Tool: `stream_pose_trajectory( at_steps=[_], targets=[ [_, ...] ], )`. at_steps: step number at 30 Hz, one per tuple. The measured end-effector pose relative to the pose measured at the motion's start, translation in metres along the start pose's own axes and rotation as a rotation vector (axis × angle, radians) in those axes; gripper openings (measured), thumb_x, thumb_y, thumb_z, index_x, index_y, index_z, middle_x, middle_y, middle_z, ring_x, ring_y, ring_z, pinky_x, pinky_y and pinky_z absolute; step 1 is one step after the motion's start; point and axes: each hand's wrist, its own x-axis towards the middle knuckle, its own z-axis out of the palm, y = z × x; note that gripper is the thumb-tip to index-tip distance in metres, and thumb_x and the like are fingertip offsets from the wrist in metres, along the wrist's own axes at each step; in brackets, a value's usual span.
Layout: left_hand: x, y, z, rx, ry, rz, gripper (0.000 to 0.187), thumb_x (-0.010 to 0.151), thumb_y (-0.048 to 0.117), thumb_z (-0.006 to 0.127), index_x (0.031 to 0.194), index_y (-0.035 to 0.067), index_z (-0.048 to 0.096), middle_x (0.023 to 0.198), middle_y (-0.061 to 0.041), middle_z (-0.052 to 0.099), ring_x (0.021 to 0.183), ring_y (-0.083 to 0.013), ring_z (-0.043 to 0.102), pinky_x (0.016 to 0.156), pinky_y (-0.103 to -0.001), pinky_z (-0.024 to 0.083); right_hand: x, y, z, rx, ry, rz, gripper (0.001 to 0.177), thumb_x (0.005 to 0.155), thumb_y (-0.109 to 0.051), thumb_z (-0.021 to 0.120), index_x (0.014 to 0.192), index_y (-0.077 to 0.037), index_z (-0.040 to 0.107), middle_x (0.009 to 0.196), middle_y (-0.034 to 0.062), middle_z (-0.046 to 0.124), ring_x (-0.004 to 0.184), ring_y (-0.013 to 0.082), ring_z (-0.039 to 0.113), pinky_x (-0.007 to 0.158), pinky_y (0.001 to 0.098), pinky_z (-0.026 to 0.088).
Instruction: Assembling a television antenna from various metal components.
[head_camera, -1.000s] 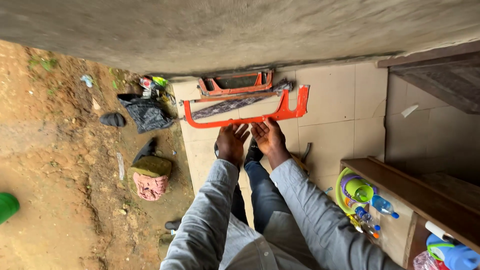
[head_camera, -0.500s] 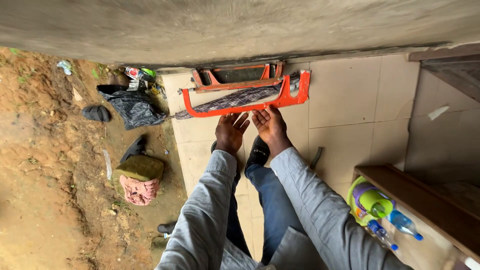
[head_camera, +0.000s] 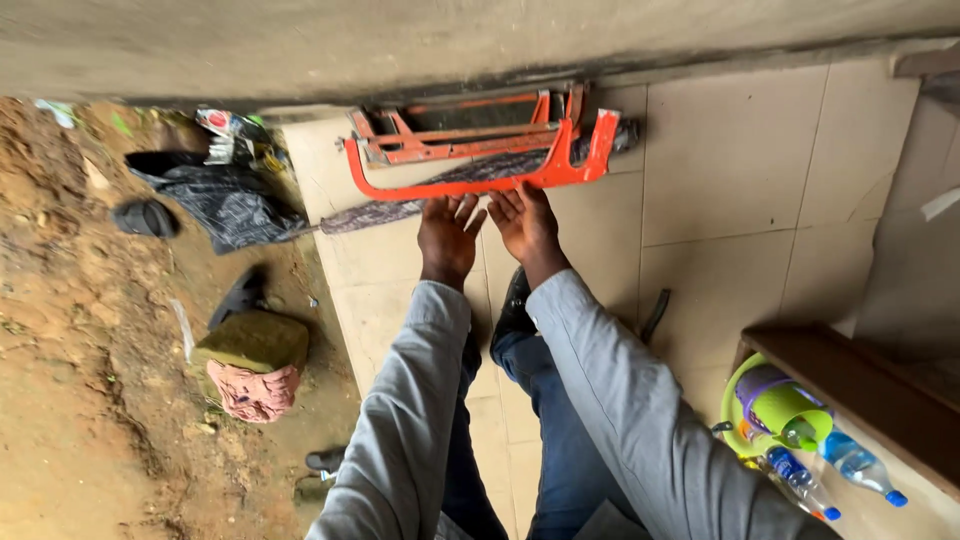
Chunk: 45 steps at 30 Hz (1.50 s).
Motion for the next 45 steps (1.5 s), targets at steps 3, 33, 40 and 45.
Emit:
stream_pose_trajectory(
  at_steps=[3,33,40,45],
  targets=[
    [0.007,0.003,0.014,-0.028,0.054,-0.048,0.051,0.107,0.041,0.033,0.144,0.008,0.046,0.136,-0.011,0.06,0.127,-0.0327,0.055,0.106,-0.053,0.046,0.023,0.009,-0.016,-0.035,0.036,0.008,0.034,0.096,-0.033,0.069,0.122,-0.014,0.059,0.114,0.0092,0.068,0.11,0.0271,0.067,0.092,0.0425,0.057],
    [0.073,-0.015,0.021,0.058,-0.021,-0.107,0.065,0.108,0.044,0.029,0.166,0.024,0.008,0.171,-0.002,0.018,0.145,-0.024,0.034,0.115,-0.057,0.034,0.108,-0.005,-0.015,-0.121,0.121,0.018,0.023,0.099,0.0,0.056,0.121,-0.004,0.05,0.119,0.0235,0.069,0.103,0.0373,0.072,0.089,0.0467,0.064],
    [0.037,-0.032,0.021,0.077,-0.118,-0.08,0.07,0.104,0.009,0.051,0.165,0.005,0.018,0.165,-0.017,0.027,0.138,-0.0281,0.044,0.118,-0.051,0.038,0.086,0.008,-0.032,-0.051,0.176,0.004,0.034,0.095,0.003,0.063,0.127,-0.003,0.051,0.123,0.0217,0.067,0.107,0.038,0.071,0.089,0.0445,0.064],
    [-0.038,-0.019,0.06,0.323,-0.174,0.012,0.074,0.102,0.008,0.053,0.163,0.0,0.012,0.168,-0.016,0.027,0.146,-0.0241,0.042,0.118,-0.04,0.041,0.015,-0.007,-0.004,-0.05,0.019,-0.073,0.055,0.093,0.001,0.066,0.144,0.0,0.046,0.136,0.0198,0.063,0.117,0.0318,0.066,0.099,0.0395,0.057]
  ],
)
